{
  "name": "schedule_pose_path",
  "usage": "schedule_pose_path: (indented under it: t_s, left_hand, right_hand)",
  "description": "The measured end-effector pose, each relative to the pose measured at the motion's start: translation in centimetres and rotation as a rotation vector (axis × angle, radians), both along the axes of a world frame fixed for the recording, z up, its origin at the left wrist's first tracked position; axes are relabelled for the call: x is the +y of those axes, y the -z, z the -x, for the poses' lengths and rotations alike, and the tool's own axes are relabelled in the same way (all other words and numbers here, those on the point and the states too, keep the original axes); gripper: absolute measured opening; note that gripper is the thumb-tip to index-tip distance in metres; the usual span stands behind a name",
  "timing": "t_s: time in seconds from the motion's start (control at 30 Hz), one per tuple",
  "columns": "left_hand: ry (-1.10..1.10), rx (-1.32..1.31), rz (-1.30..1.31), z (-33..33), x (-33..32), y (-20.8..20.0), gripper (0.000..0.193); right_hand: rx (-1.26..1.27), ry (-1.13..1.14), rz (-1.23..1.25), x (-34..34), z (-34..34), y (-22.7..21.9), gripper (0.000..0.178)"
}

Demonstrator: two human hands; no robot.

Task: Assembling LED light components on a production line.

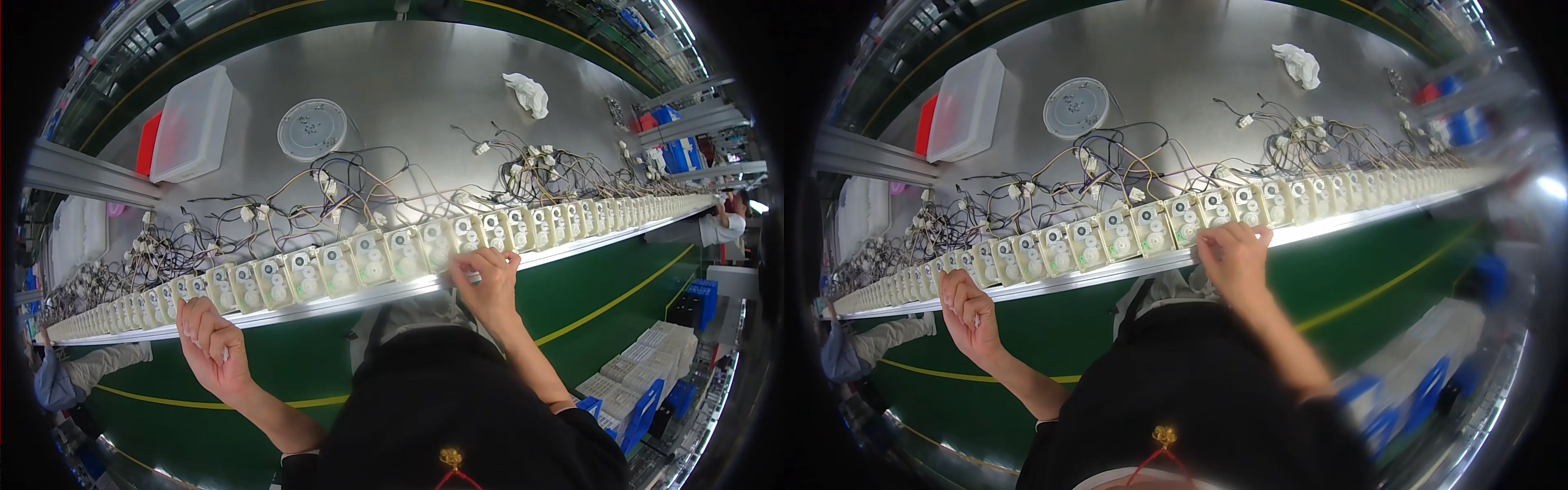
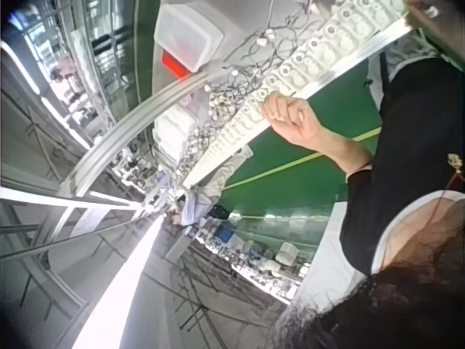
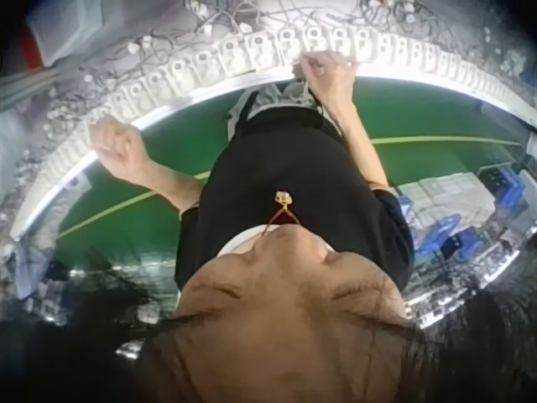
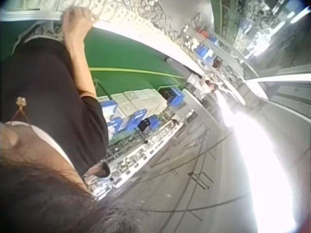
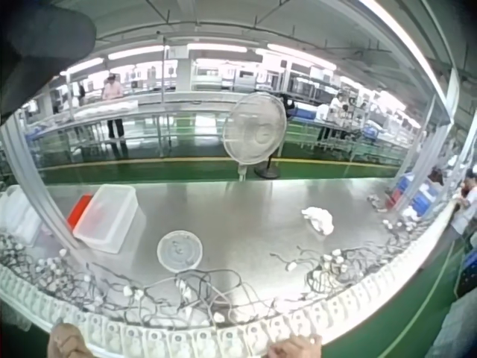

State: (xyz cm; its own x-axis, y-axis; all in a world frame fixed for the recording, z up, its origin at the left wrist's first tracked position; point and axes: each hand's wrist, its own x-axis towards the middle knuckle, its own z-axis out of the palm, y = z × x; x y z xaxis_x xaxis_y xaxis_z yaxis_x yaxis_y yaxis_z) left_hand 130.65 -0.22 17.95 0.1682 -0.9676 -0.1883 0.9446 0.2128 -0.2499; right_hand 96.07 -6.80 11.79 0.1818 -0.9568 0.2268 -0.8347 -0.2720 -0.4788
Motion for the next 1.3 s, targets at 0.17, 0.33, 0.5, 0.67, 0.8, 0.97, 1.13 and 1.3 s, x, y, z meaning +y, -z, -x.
schedule_pose_path:
  t_s: [0.17,0.33,0.5,0.67,0.8,0.97,1.13,1.3]
  left_hand:
    - [0.003,-0.010,0.008,-0.2,-0.1,0.2,0.032]
    - [0.017,-0.045,-0.011,-0.4,-0.3,0.3,0.033]
    - [0.086,-0.051,0.021,0.1,-0.9,0.1,0.033]
    - [0.145,-0.075,0.017,1.9,-2.3,-0.4,0.033]
    - [0.192,-0.097,-0.004,3.0,-3.3,-0.9,0.034]
    - [0.201,-0.105,-0.017,4.8,-4.0,-1.7,0.033]
    - [0.263,-0.071,-0.025,7.0,-4.8,-2.3,0.034]
    - [0.240,-0.078,-0.036,7.9,-4.0,-2.6,0.034]
  right_hand:
    - [-0.002,-0.017,0.033,-0.1,0.0,0.1,0.006]
    - [-0.029,-0.016,0.030,0.2,0.3,0.1,0.008]
    - [-0.025,0.000,0.045,1.5,0.8,-0.4,0.010]
    - [-0.030,0.049,0.096,2.3,2.0,-0.1,0.009]
    - [0.001,0.154,0.154,2.3,4.8,-0.7,0.010]
    - [0.043,0.315,0.188,1.8,9.0,-1.1,0.010]
    - [0.094,0.368,0.170,0.7,10.9,-0.6,0.009]
    - [0.054,0.334,0.113,-0.3,11.2,-0.3,0.008]
